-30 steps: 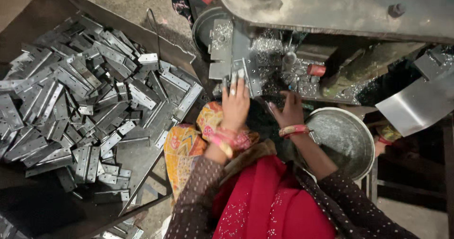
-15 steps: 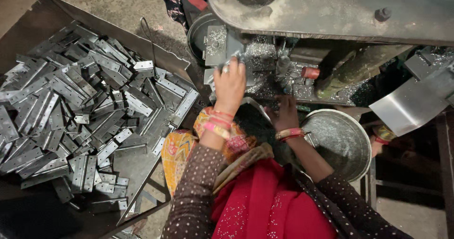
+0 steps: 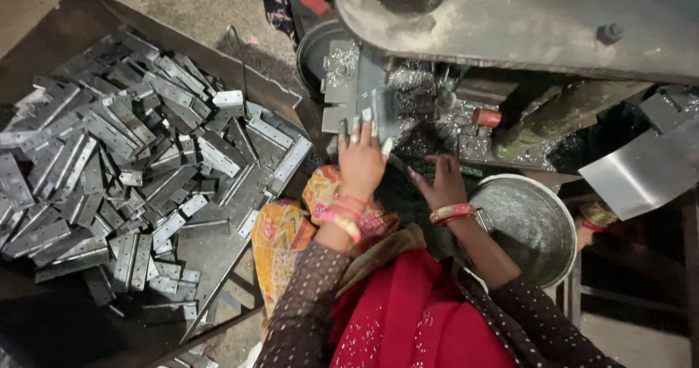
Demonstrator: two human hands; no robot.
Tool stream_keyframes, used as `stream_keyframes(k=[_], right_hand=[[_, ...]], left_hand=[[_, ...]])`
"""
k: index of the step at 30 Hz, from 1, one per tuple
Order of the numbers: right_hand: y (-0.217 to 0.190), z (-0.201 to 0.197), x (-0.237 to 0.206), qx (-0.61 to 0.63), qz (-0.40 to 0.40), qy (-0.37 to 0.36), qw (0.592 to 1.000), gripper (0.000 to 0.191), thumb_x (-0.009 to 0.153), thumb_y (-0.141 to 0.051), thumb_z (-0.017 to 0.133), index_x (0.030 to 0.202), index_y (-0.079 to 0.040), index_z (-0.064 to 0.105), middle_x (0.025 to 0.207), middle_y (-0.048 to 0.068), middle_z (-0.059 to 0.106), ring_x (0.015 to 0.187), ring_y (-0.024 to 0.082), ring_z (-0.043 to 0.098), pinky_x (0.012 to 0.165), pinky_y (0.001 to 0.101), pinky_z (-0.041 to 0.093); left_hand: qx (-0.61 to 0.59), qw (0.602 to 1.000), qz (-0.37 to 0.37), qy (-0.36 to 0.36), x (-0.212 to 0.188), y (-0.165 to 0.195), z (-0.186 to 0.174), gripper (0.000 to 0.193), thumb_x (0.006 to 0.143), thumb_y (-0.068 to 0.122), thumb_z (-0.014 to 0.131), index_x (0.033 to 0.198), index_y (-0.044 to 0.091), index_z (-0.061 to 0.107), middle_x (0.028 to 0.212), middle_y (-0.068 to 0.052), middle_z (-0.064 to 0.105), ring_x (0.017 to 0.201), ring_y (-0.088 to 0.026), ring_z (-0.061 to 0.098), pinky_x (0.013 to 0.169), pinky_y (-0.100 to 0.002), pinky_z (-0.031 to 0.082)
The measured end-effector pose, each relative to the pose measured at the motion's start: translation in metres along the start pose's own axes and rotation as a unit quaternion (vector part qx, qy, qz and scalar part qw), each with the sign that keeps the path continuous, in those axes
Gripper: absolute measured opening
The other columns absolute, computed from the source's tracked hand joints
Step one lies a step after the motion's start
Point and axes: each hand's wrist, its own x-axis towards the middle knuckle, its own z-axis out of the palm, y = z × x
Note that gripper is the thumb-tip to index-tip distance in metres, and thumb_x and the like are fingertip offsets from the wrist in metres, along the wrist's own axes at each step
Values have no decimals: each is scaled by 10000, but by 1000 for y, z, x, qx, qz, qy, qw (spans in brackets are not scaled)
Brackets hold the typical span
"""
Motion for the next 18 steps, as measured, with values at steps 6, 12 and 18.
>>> stream_keyframes(k=[6, 12, 18], right_hand=[[9, 7, -7, -9, 19, -56, 998, 598, 886, -409, 769, 1260, 1, 547, 1240, 262, 581, 1139, 456, 589, 956, 511, 504], [28, 49, -56, -146, 120, -266, 945, 645, 929, -457, 651, 1379, -28, 479, 1133, 301, 685, 879, 501, 688, 769, 567, 552], [32, 52, -45, -84, 78, -275, 955, 732, 883, -436, 710, 1359, 47, 434, 999, 324, 701, 882, 500, 692, 765, 557, 557]], left_hand=[[-23, 998, -50, -17, 26, 3, 8, 360, 899, 282, 626, 1114, 19, 746, 1476, -106, 572, 1374, -311, 492, 1126, -607, 325], [7, 998, -51, 29, 32, -14, 3, 352, 855, 224, 632, 1114, 15, 747, 1437, -101, 586, 1364, -348, 499, 1087, -596, 375], [-40, 999, 7, 27, 19, -25, 7, 258, 870, 193, 621, 1008, 18, 752, 1426, -178, 604, 1293, -370, 561, 1099, -544, 410]])
